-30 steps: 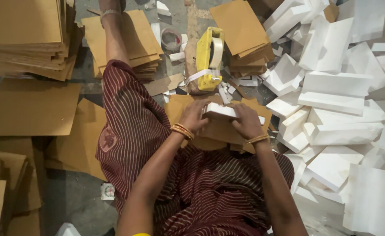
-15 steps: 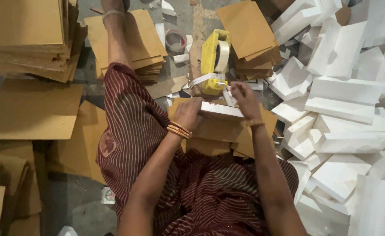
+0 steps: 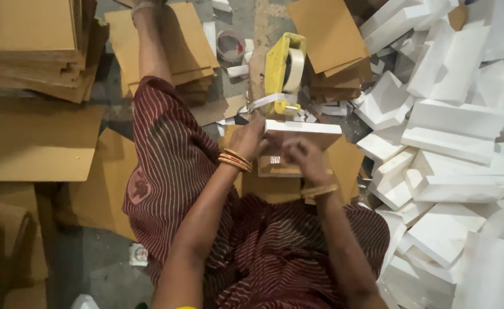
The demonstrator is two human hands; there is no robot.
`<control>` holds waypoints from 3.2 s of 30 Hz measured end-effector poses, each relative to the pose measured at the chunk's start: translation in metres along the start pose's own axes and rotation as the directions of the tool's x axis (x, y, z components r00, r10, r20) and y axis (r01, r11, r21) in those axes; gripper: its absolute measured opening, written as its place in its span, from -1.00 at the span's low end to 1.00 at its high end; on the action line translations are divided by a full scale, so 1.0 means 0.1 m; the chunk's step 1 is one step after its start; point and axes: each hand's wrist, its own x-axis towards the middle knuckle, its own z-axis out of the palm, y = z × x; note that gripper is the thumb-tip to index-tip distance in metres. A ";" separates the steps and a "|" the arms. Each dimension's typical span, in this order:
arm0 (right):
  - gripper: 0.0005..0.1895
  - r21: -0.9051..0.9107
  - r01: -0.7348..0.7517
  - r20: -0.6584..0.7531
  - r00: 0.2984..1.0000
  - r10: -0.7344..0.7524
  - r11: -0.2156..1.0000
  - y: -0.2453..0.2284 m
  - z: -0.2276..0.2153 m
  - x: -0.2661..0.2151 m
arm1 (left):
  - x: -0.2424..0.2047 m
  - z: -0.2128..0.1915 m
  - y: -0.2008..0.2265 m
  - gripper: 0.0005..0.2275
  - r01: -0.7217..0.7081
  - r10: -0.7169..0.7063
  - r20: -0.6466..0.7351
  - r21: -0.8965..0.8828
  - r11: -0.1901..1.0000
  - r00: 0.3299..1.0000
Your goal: The person sits on the floor and assembles small white rectangular boxes. They pick up white box components, fold them into shape, and secure the seams using a yellow tape dispenser. The person works continuously, handling one box at a time and placing the finished units aside.
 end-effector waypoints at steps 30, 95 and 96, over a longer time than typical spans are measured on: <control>-0.76 -0.773 0.444 -0.070 0.651 -0.756 0.454 -0.38 -0.21 0.10 | -0.03 0.38 -0.14 -0.43 -0.081 0.034 -0.167 -0.280 0.957 0.985; -0.38 -0.863 0.343 0.170 0.888 -0.428 0.370 -0.22 -0.15 -0.21 | -0.11 -0.04 0.39 -0.22 -0.112 0.171 0.102 -0.425 0.898 0.980; -0.36 -0.854 0.351 0.166 0.883 -0.439 0.383 -0.23 -0.16 -0.21 | -0.12 -0.01 0.36 -0.21 -0.063 0.131 0.124 -0.443 0.894 0.984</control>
